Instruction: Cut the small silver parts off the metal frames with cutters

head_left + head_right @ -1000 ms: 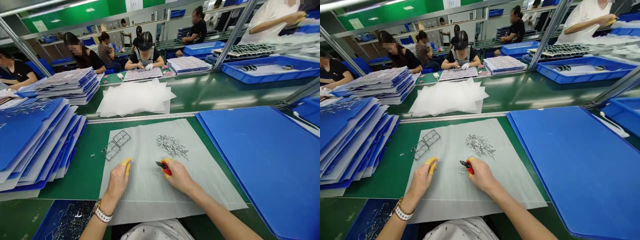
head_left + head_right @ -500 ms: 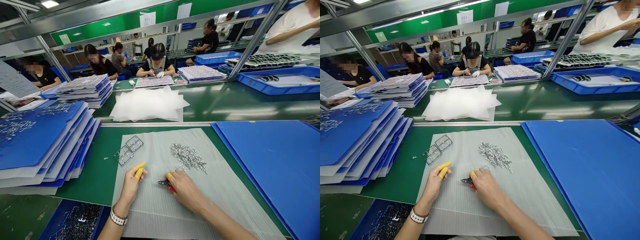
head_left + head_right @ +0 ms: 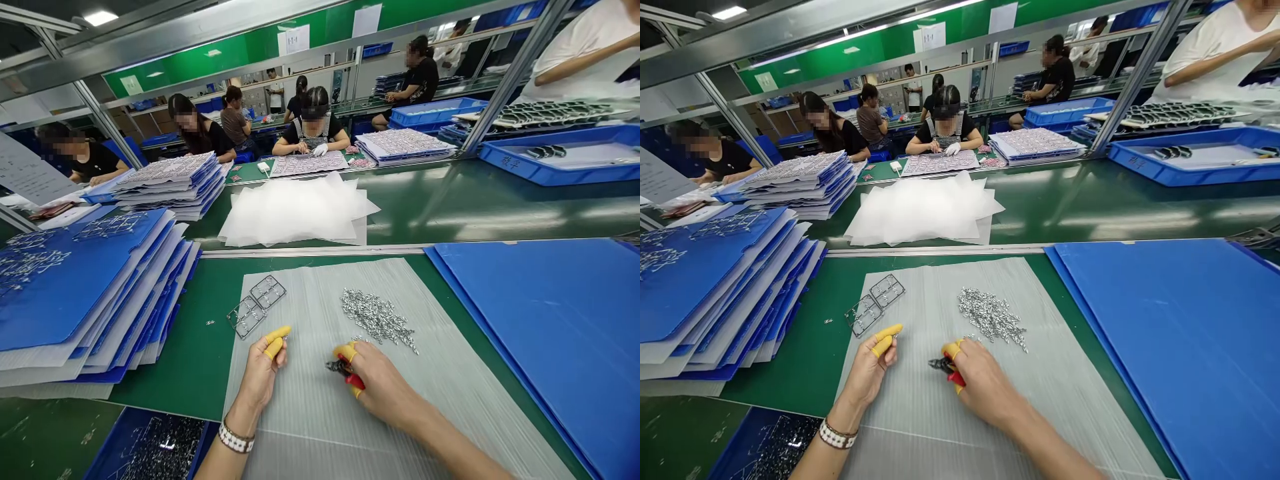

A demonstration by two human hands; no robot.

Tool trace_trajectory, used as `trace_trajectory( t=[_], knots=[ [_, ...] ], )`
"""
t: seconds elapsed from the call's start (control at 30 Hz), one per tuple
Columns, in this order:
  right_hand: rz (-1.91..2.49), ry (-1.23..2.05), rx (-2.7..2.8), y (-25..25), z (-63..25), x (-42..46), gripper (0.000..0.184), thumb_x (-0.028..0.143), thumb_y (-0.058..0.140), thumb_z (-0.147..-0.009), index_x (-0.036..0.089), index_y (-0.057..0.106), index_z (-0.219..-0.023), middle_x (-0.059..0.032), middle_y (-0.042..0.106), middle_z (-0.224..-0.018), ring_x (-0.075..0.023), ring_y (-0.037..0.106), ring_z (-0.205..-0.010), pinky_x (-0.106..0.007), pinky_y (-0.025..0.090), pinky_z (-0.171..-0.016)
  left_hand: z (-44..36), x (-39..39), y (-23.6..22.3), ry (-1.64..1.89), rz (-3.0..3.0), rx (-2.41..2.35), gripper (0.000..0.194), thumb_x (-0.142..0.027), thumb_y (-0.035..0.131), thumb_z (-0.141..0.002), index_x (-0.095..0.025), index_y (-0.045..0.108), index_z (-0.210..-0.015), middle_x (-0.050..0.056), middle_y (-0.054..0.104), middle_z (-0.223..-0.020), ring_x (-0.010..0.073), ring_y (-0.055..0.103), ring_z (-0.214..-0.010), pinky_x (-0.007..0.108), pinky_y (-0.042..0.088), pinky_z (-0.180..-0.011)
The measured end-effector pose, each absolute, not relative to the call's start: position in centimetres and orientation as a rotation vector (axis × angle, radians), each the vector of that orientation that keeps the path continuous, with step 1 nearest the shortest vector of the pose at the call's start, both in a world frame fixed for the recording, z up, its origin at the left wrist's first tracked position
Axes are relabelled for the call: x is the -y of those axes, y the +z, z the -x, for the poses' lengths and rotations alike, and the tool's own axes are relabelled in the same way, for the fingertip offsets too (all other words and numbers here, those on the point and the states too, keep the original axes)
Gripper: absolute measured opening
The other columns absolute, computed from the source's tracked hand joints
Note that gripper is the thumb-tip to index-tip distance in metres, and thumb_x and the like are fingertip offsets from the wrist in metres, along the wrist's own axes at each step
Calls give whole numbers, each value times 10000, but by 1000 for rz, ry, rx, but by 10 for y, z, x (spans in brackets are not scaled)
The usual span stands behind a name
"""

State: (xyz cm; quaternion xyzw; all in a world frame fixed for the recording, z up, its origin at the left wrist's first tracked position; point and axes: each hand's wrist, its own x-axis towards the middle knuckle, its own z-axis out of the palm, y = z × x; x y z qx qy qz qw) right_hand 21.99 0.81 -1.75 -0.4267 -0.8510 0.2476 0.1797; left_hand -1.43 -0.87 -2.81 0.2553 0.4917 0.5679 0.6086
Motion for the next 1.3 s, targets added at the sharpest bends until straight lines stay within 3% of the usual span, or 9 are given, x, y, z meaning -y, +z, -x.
trace_trajectory(
  t=[0.2,0.33,0.5,0.7,0.93,1.3],
  knots=[
    [1310,1315,1717,-24,-220,-25,218,161,501,-698,197,561,-905,-3,568,-754,-156,510,-659,-283,398,-597,2,5,-25,1285,-668,-1227,317,-302,714,-690,-129,675,-952,54,656,-792,59,478,-546,221,371,-559],
    [1248,1519,1471,-32,-207,-30,224,175,537,-658,194,580,-877,31,504,-672,-129,453,-606,-256,355,-555,-8,4,-25,1216,-729,-1299,393,-376,723,-650,-108,646,-928,108,685,-817,139,610,-596,245,418,-530],
    [1215,1551,1326,-31,-188,-30,192,207,561,-646,197,586,-837,35,509,-676,-121,440,-612,-254,336,-570,-16,6,-19,1156,-719,-1348,373,-392,721,-637,-130,560,-849,110,694,-771,217,675,-639,286,482,-531],
    [1212,1591,1061,-21,-172,-30,230,233,588,-621,192,585,-848,52,498,-617,-111,425,-564,-250,317,-548,-21,5,-22,1160,-720,-1348,318,-355,686,-692,-152,510,-862,115,712,-814,186,671,-600,259,471,-515],
    [1158,1543,916,-22,-147,-30,308,253,623,-616,188,585,-914,17,549,-720,-137,488,-658,-261,367,-594,-26,4,-25,1261,-639,-1259,316,-347,719,-680,-148,545,-853,77,686,-826,131,627,-588,235,436,-543],
    [1119,1365,1097,-39,-132,-32,297,258,596,-695,202,566,-984,7,571,-759,-149,538,-675,-289,447,-650,-31,-6,-35,1401,-567,-1230,281,-313,757,-635,-161,582,-795,-50,524,-573,75,467,-521,206,365,-539]
  ],
)
